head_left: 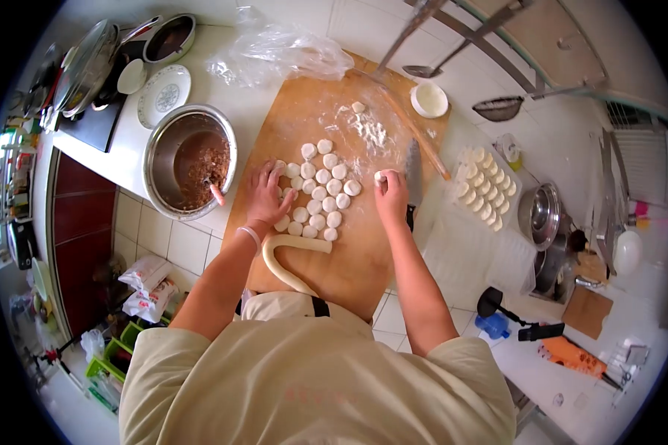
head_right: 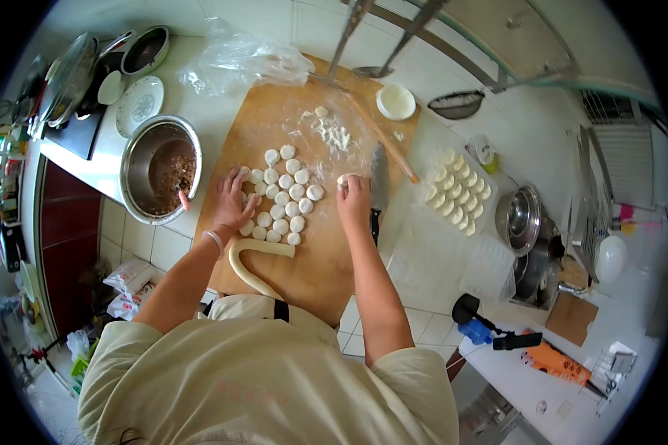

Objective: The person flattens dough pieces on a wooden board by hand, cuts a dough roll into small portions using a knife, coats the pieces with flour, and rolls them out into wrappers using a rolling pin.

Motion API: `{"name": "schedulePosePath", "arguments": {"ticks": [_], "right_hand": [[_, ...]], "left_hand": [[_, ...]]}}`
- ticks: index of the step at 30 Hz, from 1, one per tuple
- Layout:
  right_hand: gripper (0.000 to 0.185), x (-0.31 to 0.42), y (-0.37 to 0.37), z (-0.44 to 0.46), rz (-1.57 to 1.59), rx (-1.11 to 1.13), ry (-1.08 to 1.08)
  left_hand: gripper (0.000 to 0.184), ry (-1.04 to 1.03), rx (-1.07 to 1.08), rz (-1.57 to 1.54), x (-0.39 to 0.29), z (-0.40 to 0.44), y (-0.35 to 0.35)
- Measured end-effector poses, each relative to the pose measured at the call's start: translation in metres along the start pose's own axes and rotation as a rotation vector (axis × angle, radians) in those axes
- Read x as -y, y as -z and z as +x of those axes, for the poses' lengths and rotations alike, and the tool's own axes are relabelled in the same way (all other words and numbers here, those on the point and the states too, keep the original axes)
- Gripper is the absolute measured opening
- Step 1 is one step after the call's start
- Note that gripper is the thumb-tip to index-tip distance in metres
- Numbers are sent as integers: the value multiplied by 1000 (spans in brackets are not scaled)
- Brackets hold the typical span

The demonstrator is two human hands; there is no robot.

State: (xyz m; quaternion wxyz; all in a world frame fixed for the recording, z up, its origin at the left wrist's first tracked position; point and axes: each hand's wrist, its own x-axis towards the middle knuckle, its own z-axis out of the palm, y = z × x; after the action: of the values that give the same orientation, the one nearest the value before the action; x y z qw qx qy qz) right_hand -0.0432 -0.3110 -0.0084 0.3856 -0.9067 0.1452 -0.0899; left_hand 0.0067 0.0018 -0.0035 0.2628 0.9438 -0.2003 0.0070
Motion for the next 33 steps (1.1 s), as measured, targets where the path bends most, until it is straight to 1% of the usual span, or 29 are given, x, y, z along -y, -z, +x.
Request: {"name": "schedulePosePath", "arguments": {"ticks": [2, 3, 5, 6, 8, 9, 11, 12, 13, 14, 15, 16, 18, 19, 20, 22, 23, 25, 26, 28, 29, 31, 32, 33], "right_hand": [[44, -5, 5, -16, -180, -96, 123], [44, -1, 8, -19, -181, -103, 113], [56, 9, 11, -16, -243, -52, 111], [56, 18, 15, -12, -242, -59, 106], [63, 36, 20, -3, -265, 18, 45], [63, 37, 13, 5, -260, 18, 38], [70, 37, -6, 20, -545, -14, 231], [70, 31, -14, 15, -533, -7, 232], [70, 22, -22, 10, -592, 4, 204], [70, 14, -31, 8, -648, 14, 177], [67, 20, -27, 12, -665, 47, 143], [67, 17, -27, 9, -658, 51, 142], [66, 5, -29, 16, -524, 8, 179], [67, 2, -30, 13, -241, -44, 218], [67, 0, -33, -4, -238, -39, 216], [69, 17, -25, -42, -246, 122, 474], [69, 23, -24, -48, -243, 128, 464], [70, 30, -21, -66, -390, 326, 427], [70, 29, -23, -62, -378, 336, 412], [70, 19, -23, -31, -507, 231, 364], [70, 21, -20, -22, -504, 235, 357], [69, 27, -11, -7, -498, 118, 307], [69, 33, -6, -11, -502, 116, 308], [69, 40, -1, -26, -414, 194, 382]], "left_hand": [[60, 18, -2, 12, -1, 0, 1], [60, 8, -4, 33, -1, 0, 1], [60, 4, -14, 31, -1, 0, 0], [60, 7, -27, 28, -1, 0, -2], [61, 0, -27, 31, 0, 0, -2], [62, -2, -27, 31, 1, -1, -2], [62, 1, -8, 16, -2, 0, 3], [63, 2, 3, -7, -4, 2, 5], [63, 9, 2, 7, -3, 2, 2], [66, 13, 16, -7, -1, 2, 1], [70, 16, 30, -22, 1, 1, 4], [70, 20, 33, -15, 1, -3, 7], [79, -83, 100, -12, 2, 3, 11], [86, -157, 156, -104, 5, 3, 14], [86, -152, 159, -102, 8, 2, 15], [87, -337, 446, 118, 0, 2, 21], [86, -346, 431, 112, -3, 5, 19], [85, -377, 424, 134, -18, 16, 8], [83, -410, 403, 165, -25, 23, 2], [80, -369, 329, 183, -39, 40, -12], [78, -323, 264, 155, -47, 48, -18], [79, -331, 255, 107, -52, 56, -20], [80, -334, 239, 61, -55, 59, -20], [80, -445, 263, 19, -52, 55, -12]]}}
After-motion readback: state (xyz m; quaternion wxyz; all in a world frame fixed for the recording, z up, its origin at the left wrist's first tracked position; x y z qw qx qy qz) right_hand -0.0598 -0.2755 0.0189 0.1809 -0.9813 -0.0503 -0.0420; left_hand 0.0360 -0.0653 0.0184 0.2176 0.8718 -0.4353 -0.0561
